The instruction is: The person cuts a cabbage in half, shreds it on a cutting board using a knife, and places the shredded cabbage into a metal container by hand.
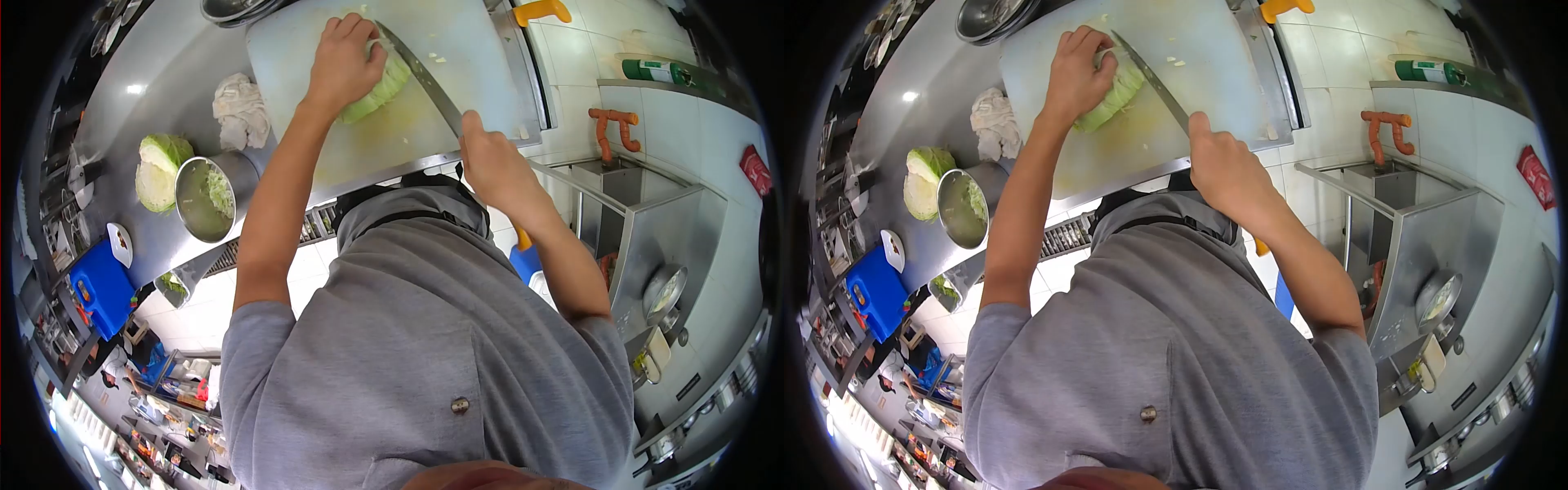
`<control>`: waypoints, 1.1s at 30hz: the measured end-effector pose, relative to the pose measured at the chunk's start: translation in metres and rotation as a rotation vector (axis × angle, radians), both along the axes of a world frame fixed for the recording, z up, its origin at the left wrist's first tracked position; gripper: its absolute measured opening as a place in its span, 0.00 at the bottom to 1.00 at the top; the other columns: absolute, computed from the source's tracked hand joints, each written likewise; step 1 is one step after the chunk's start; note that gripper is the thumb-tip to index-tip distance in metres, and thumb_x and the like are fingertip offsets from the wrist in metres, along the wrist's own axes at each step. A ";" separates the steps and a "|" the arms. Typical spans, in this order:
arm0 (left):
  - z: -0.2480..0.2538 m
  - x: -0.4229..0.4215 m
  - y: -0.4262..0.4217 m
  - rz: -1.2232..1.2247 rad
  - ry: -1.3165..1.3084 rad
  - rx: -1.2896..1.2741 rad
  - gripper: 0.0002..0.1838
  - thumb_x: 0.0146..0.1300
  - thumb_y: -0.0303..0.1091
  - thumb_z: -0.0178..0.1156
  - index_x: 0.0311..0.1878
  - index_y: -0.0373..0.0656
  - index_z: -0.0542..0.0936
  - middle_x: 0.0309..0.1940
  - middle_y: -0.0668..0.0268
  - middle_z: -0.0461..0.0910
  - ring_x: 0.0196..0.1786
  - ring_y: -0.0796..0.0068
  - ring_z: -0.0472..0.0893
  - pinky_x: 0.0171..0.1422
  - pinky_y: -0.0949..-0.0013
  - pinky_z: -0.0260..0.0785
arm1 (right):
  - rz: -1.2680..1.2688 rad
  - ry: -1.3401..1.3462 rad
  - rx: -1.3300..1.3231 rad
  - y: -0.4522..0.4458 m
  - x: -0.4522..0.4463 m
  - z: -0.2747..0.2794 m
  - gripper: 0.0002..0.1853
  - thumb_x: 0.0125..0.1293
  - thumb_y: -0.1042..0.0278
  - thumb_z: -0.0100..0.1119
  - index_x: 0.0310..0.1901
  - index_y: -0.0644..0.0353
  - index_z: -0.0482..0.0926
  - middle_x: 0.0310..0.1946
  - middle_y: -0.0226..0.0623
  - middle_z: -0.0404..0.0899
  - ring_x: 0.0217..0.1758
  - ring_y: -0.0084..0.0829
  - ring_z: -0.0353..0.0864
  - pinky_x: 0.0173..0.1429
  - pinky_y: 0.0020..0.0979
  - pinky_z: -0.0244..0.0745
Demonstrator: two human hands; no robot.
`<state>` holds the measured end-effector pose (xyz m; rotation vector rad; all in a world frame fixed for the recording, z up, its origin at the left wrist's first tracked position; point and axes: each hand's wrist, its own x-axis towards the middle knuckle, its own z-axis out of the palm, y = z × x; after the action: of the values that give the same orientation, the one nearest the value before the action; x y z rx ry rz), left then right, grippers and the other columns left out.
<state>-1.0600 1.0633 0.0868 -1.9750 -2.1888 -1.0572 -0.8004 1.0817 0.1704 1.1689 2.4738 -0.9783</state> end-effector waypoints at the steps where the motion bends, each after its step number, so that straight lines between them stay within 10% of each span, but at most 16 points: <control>1: 0.001 0.001 -0.001 0.000 -0.006 -0.009 0.09 0.55 0.28 0.61 0.40 0.39 0.80 0.39 0.62 0.79 0.44 0.56 0.75 0.52 0.58 0.71 | 0.007 -0.001 -0.008 0.003 -0.008 -0.019 0.09 0.70 0.71 0.48 0.45 0.64 0.60 0.30 0.65 0.79 0.38 0.70 0.78 0.44 0.63 0.69; 33: 0.005 0.007 -0.005 0.035 0.000 -0.009 0.06 0.58 0.25 0.56 0.39 0.42 0.77 0.39 0.63 0.77 0.44 0.54 0.73 0.52 0.55 0.66 | 0.010 -0.074 0.039 0.002 -0.016 0.005 0.09 0.72 0.71 0.48 0.48 0.61 0.61 0.30 0.63 0.79 0.40 0.68 0.78 0.44 0.63 0.67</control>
<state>-1.0534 1.0579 0.0915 -1.9330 -2.2231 -1.0452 -0.8169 1.0840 0.1752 1.1816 2.4494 -0.8716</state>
